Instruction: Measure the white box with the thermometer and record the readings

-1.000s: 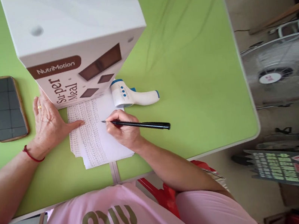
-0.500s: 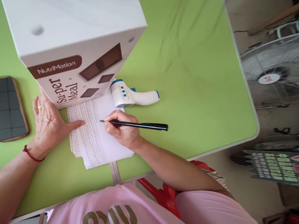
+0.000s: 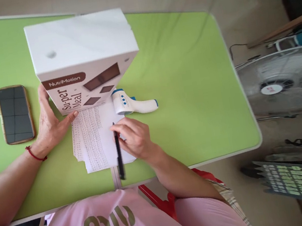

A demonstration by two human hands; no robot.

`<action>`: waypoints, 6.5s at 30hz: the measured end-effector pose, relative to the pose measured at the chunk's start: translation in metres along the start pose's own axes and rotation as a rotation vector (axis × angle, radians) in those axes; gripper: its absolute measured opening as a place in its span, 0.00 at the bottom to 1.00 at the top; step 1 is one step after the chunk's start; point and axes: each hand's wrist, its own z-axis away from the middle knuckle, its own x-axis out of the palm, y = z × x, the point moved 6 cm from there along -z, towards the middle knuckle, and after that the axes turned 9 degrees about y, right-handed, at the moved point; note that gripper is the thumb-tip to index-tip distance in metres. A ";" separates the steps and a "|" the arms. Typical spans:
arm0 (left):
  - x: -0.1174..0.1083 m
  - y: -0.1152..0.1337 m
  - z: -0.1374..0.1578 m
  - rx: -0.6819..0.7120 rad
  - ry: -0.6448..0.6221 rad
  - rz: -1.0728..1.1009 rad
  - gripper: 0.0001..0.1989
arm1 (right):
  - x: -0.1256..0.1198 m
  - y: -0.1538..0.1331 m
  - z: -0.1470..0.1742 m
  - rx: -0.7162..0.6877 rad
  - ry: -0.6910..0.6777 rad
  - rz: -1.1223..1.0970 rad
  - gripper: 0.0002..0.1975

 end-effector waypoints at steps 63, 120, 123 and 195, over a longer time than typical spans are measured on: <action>0.006 -0.004 0.000 -0.124 -0.067 0.235 0.37 | 0.045 0.008 0.019 1.128 -0.111 -1.130 0.22; -0.006 -0.022 -0.005 0.104 0.196 0.125 0.33 | 0.004 0.086 0.014 0.263 -0.258 0.338 0.27; -0.020 -0.004 0.005 0.224 0.351 0.046 0.39 | -0.003 0.071 0.008 0.241 -0.146 0.288 0.25; 0.038 0.051 0.060 0.850 -0.447 -0.447 0.19 | 0.028 0.018 0.011 0.451 0.011 -0.473 0.10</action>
